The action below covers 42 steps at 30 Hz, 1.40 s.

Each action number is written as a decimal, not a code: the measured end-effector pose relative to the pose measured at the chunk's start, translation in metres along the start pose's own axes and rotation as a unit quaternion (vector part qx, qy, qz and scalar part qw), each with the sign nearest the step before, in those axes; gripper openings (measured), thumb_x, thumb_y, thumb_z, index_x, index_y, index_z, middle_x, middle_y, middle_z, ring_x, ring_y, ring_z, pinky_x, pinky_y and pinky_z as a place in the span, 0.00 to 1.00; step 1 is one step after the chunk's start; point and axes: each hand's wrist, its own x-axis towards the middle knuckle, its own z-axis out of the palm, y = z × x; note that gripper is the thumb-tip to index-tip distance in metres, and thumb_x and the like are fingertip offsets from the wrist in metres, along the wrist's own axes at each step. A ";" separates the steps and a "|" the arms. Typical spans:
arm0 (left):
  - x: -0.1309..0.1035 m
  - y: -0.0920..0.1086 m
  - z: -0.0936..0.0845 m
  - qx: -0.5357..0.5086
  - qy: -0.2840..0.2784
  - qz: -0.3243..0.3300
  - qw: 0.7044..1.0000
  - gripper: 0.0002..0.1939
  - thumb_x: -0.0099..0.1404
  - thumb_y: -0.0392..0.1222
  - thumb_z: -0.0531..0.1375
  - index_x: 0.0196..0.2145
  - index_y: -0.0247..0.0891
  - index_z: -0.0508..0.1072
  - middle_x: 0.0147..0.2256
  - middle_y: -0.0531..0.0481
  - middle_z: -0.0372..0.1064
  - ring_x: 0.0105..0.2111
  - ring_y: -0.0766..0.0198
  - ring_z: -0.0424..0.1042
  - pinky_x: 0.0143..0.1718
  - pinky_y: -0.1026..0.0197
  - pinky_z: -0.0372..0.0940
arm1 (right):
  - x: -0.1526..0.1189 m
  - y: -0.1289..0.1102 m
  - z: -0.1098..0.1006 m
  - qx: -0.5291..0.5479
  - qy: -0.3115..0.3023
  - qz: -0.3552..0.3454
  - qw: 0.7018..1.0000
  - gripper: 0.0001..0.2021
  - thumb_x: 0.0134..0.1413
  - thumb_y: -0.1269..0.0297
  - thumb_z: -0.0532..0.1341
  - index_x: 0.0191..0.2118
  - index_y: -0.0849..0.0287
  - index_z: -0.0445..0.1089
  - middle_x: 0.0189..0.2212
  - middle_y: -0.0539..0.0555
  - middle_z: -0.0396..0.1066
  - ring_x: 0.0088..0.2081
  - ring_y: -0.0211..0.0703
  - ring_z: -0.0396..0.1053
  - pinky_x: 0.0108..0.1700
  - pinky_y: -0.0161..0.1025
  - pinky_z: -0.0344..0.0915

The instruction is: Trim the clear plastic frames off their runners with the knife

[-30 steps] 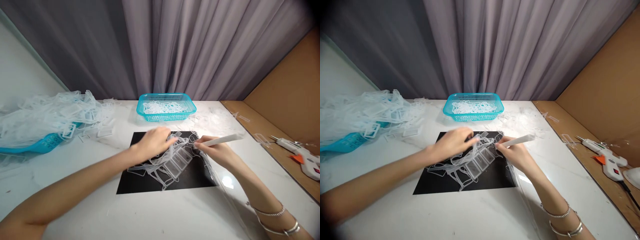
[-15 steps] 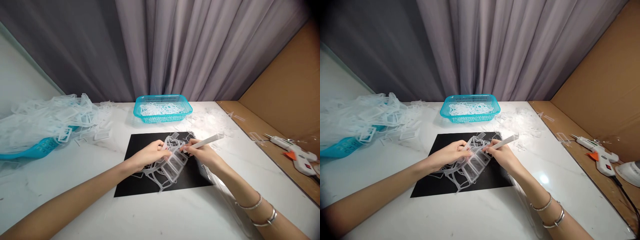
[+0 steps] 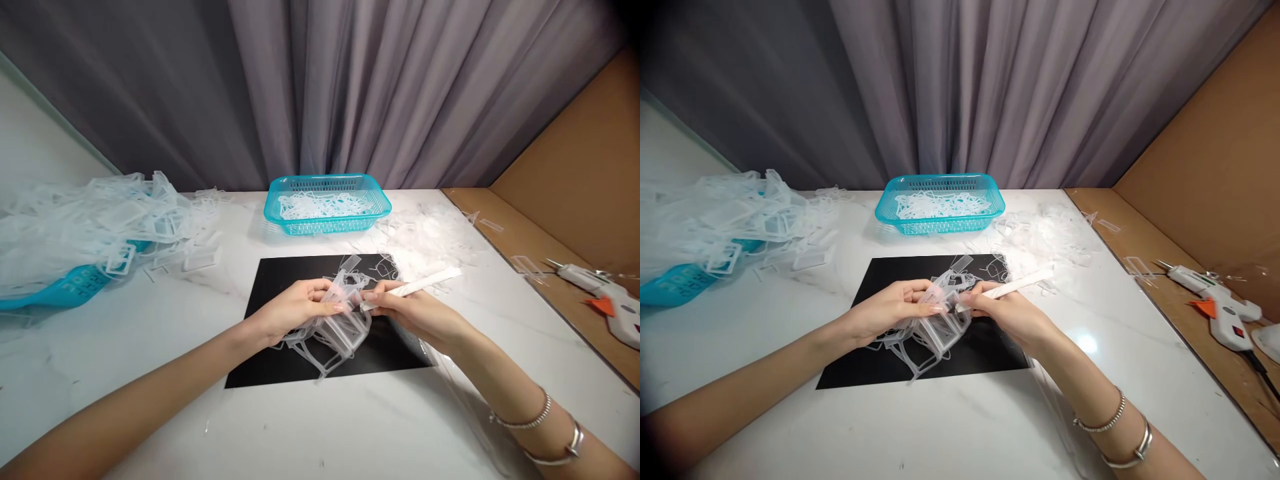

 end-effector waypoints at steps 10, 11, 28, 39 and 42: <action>0.000 -0.002 0.003 0.031 0.012 0.013 0.999 0.11 0.58 0.41 0.62 0.38 0.38 0.69 0.36 0.49 0.74 0.37 0.61 0.74 0.38 0.63 0.65 | 0.010 0.014 0.009 0.109 0.024 -0.020 0.994 0.12 0.50 0.63 0.63 0.23 0.59 0.61 0.24 0.49 0.67 0.32 0.39 0.67 0.36 0.37 0.59; -0.001 -0.003 0.003 0.034 0.014 0.015 0.999 0.10 0.58 0.41 0.62 0.38 0.38 0.68 0.36 0.49 0.74 0.37 0.61 0.74 0.38 0.63 0.65 | 0.010 0.015 0.009 0.101 0.030 -0.022 0.994 0.12 0.50 0.62 0.63 0.23 0.59 0.61 0.24 0.49 0.67 0.32 0.40 0.67 0.36 0.37 0.58; -0.001 -0.006 0.009 0.185 0.095 0.020 0.978 0.11 0.59 0.47 0.59 0.31 0.39 0.62 0.22 0.57 0.66 0.20 0.69 0.63 0.22 0.68 0.53 | 0.002 0.015 0.025 -0.201 0.151 -0.097 0.963 0.11 0.54 0.60 0.58 0.24 0.56 0.64 0.28 0.50 0.71 0.31 0.41 0.65 0.30 0.37 0.57; -0.004 -0.010 0.013 0.246 0.129 0.047 0.959 0.13 0.58 0.51 0.58 0.31 0.39 0.64 0.18 0.60 0.60 0.17 0.72 0.54 0.20 0.68 0.47 | 0.000 0.015 0.028 -0.213 0.142 -0.146 0.956 0.10 0.55 0.63 0.57 0.24 0.57 0.62 0.27 0.49 0.69 0.28 0.39 0.61 0.29 0.36 0.55; -0.003 -0.007 0.010 0.191 0.103 0.027 0.976 0.14 0.57 0.50 0.60 0.35 0.39 0.65 0.23 0.56 0.68 0.21 0.68 0.65 0.23 0.67 0.55 | 0.000 0.011 0.025 -0.204 0.140 -0.117 0.962 0.11 0.54 0.62 0.58 0.23 0.57 0.62 0.28 0.49 0.71 0.29 0.40 0.63 0.30 0.37 0.56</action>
